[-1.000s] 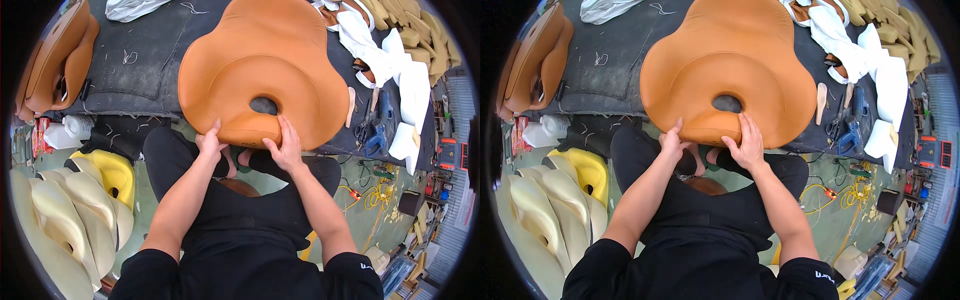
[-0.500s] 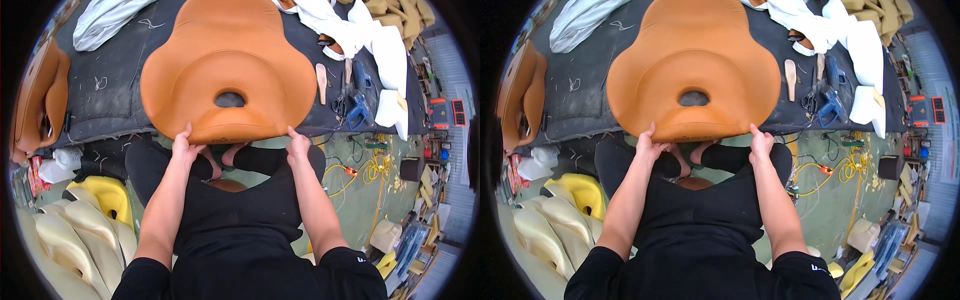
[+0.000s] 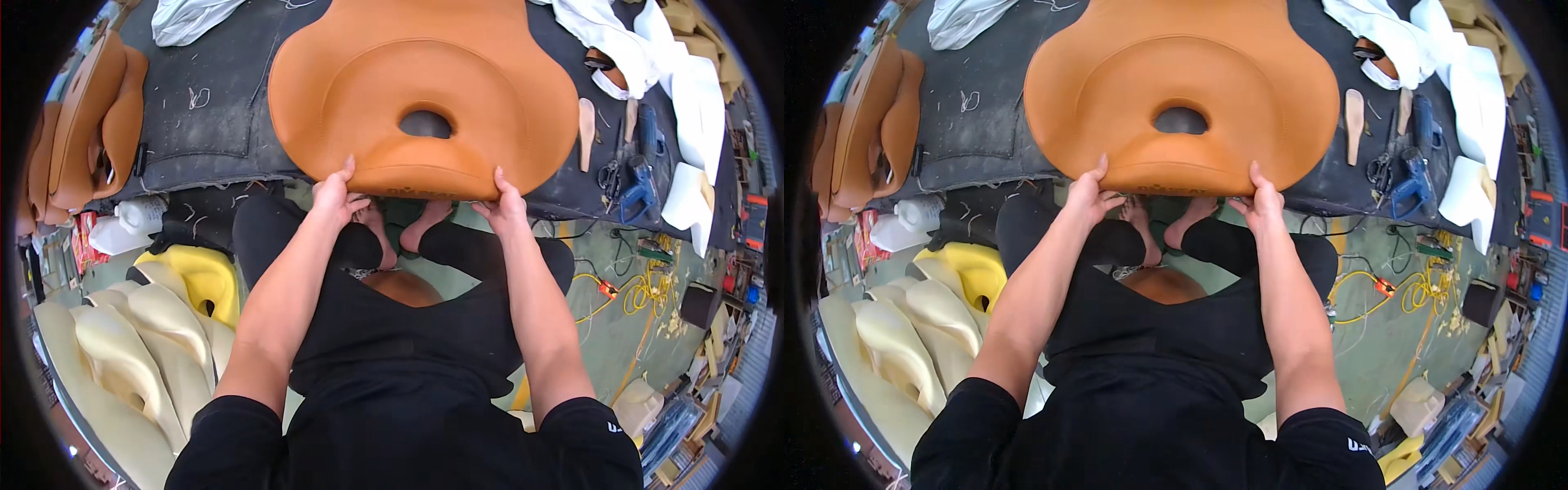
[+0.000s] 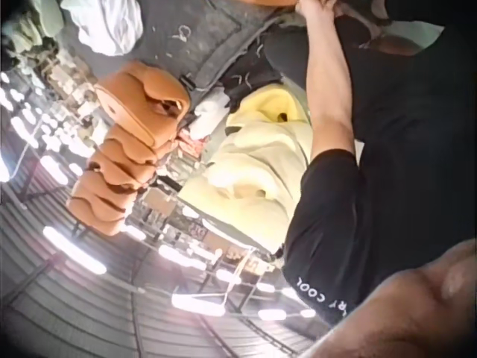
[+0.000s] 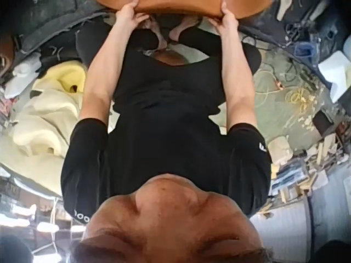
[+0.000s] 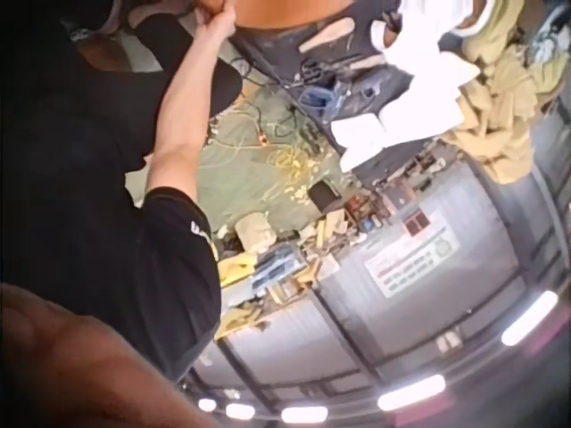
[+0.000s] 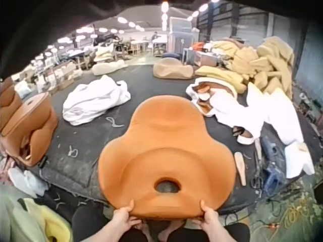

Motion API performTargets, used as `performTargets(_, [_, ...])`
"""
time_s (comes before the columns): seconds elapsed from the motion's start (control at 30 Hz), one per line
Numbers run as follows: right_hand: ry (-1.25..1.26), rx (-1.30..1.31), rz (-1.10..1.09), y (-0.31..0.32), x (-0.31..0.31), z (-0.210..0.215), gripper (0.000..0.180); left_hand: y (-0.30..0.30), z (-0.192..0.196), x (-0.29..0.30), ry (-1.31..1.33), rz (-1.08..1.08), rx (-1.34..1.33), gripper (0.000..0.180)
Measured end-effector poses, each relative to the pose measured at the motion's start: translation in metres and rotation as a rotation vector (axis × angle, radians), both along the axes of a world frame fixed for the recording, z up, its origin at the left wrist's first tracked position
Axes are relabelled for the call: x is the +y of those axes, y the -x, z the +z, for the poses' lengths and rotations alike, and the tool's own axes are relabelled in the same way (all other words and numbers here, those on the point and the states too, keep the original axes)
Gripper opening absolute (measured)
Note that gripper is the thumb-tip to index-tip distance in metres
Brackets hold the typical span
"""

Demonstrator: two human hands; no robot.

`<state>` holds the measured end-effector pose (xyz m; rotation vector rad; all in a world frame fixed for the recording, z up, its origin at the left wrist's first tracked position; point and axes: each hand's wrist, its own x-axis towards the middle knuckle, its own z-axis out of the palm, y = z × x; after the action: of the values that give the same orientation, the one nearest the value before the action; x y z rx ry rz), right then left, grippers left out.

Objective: Fitting and zipping a leather cover onto a foam seat cushion base.

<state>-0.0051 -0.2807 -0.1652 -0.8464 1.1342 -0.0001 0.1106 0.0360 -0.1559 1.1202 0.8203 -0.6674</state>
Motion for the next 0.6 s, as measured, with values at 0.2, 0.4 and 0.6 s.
performTargets(0.2, [0.125,0.027,-0.093,-0.011,0.011,0.005,0.056,-0.001,0.0,-0.028,-0.25,0.123,-0.037,0.064])
performTargets(0.4, [0.202,0.073,-0.11,-0.017,0.014,0.004,0.059,0.001,0.011,-0.033,-0.341,0.105,-0.025,0.066])
performTargets(0.6, [0.041,-0.059,-0.017,-0.001,0.004,-0.016,0.074,-0.011,-0.017,0.0,-0.081,-0.008,0.063,0.082])
